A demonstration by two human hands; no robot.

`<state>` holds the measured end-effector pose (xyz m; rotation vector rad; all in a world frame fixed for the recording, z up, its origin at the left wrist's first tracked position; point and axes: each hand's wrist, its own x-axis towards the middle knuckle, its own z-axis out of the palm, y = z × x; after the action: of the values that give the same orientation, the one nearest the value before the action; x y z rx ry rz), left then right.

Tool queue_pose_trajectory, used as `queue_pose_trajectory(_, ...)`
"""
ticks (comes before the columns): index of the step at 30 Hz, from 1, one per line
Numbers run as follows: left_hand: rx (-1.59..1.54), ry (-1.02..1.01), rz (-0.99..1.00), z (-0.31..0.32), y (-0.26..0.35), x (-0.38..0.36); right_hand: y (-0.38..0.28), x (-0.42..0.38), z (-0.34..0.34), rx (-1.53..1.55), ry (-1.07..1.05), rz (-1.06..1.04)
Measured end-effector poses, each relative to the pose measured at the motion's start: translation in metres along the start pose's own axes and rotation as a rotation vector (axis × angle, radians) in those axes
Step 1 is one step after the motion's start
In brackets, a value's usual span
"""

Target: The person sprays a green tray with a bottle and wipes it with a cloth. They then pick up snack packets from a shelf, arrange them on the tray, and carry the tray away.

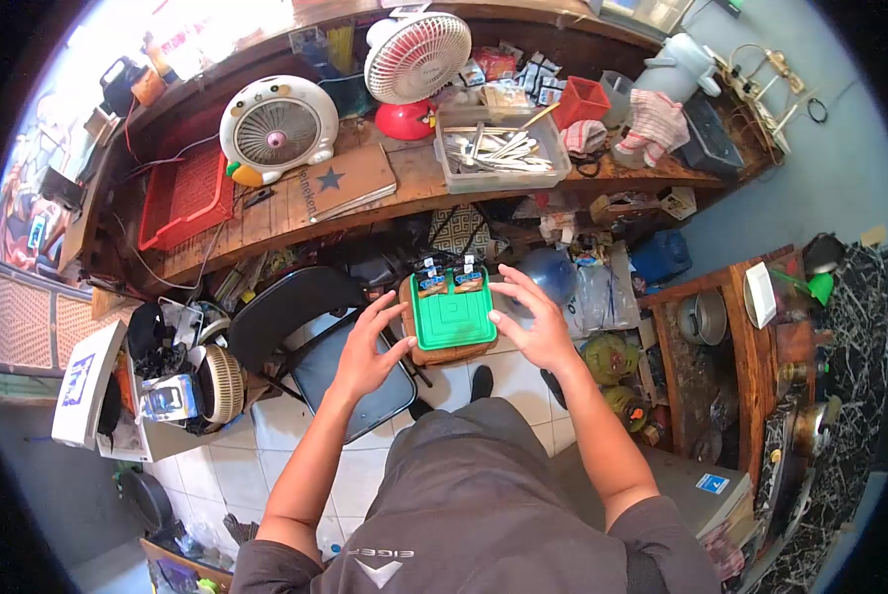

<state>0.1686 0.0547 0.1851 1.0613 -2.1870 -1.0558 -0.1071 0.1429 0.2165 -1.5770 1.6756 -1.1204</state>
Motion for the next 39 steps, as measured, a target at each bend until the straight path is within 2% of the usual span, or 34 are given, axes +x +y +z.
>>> queue_pose_trajectory(4, -0.149, 0.031, -0.01, -0.004, 0.003, -0.008, -0.021, -0.006, 0.004, -0.006, 0.055, -0.023)
queue_pose_trajectory(7, -0.149, 0.017, -0.002, -0.006, 0.002, -0.012, -0.03, -0.007, 0.002, -0.011, 0.048, -0.013)
queue_pose_trajectory(20, -0.353, 0.002, -0.058, 0.018, 0.04, 0.003, -0.021, -0.004, -0.031, 0.03, 0.043, -0.065)
queue_pose_trajectory(25, -0.382, -0.032, -0.112, 0.062, 0.068, 0.029, 0.008, -0.017, -0.083, 0.034, 0.063, -0.054)
queue_pose_trajectory(29, -0.431, -0.079, -0.042, 0.117, 0.104, 0.059, 0.038, -0.032, -0.141, 0.032, 0.072, -0.051)
queue_pose_trajectory(32, -0.468, -0.142, -0.006, 0.16, 0.128, 0.078, 0.064, -0.045, -0.183, 0.058, 0.113, 0.039)
queue_pose_trajectory(35, -0.515, -0.171, -0.056, 0.187, 0.156, 0.091, 0.088, -0.056, -0.207, 0.125, 0.13, 0.126)
queue_pose_trajectory(39, -0.504, -0.142, -0.053, 0.202, 0.17, 0.096, 0.102, -0.058, -0.222, 0.145, 0.096, 0.107)
